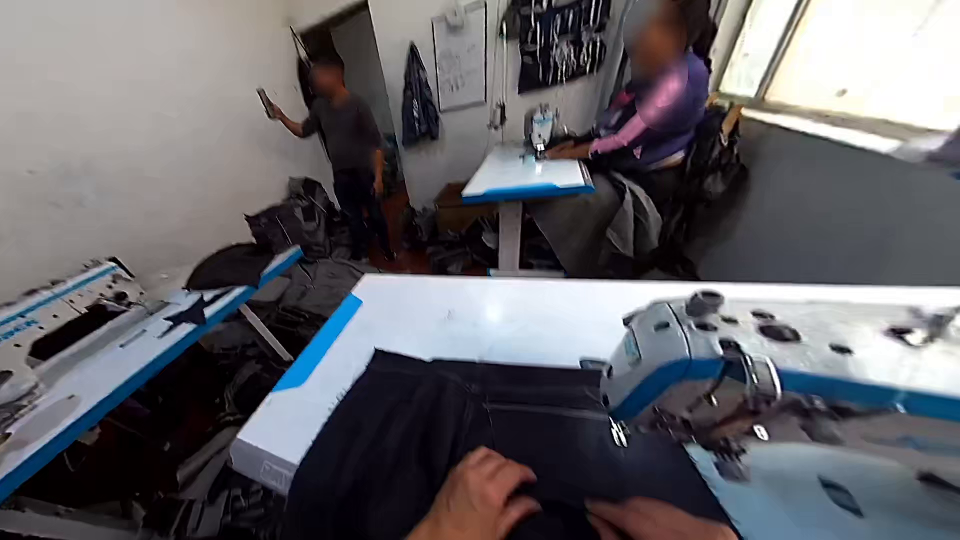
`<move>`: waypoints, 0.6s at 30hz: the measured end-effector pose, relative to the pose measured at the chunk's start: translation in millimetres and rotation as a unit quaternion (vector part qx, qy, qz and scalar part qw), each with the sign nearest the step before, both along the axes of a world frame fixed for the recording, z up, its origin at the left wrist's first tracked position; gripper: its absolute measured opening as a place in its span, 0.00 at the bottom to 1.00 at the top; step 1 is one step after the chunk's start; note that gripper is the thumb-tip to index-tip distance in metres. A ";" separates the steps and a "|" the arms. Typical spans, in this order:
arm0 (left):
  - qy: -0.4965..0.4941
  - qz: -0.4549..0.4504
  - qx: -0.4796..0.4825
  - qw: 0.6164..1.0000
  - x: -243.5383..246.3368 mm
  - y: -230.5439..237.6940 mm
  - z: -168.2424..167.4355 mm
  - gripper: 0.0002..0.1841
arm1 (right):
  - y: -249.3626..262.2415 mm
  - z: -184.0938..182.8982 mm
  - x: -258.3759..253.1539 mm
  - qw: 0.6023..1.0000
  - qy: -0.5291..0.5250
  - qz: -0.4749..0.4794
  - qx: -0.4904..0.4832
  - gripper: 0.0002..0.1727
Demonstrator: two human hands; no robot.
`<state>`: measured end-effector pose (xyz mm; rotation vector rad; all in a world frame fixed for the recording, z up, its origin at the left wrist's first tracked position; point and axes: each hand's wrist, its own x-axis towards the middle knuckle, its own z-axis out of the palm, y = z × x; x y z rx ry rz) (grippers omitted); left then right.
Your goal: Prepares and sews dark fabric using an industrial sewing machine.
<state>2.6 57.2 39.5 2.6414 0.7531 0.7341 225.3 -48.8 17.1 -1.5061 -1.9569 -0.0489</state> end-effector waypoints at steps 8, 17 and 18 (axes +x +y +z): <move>-0.065 -0.076 0.160 0.982 -3.4 21.5 -29.7 0.09 | 4.5 -19.4 4.5 0.987 -0.034 -0.009 0.155 0.13; 0.039 -0.175 0.365 0.914 -3.8 20.3 -13.4 0.12 | -7.5 -5.2 -2.1 0.961 -0.214 0.084 0.153 0.14; 0.078 -0.166 0.355 0.917 -5.2 14.9 -9.5 0.13 | -9.0 -3.6 -2.4 0.962 -0.221 0.085 0.135 0.14</move>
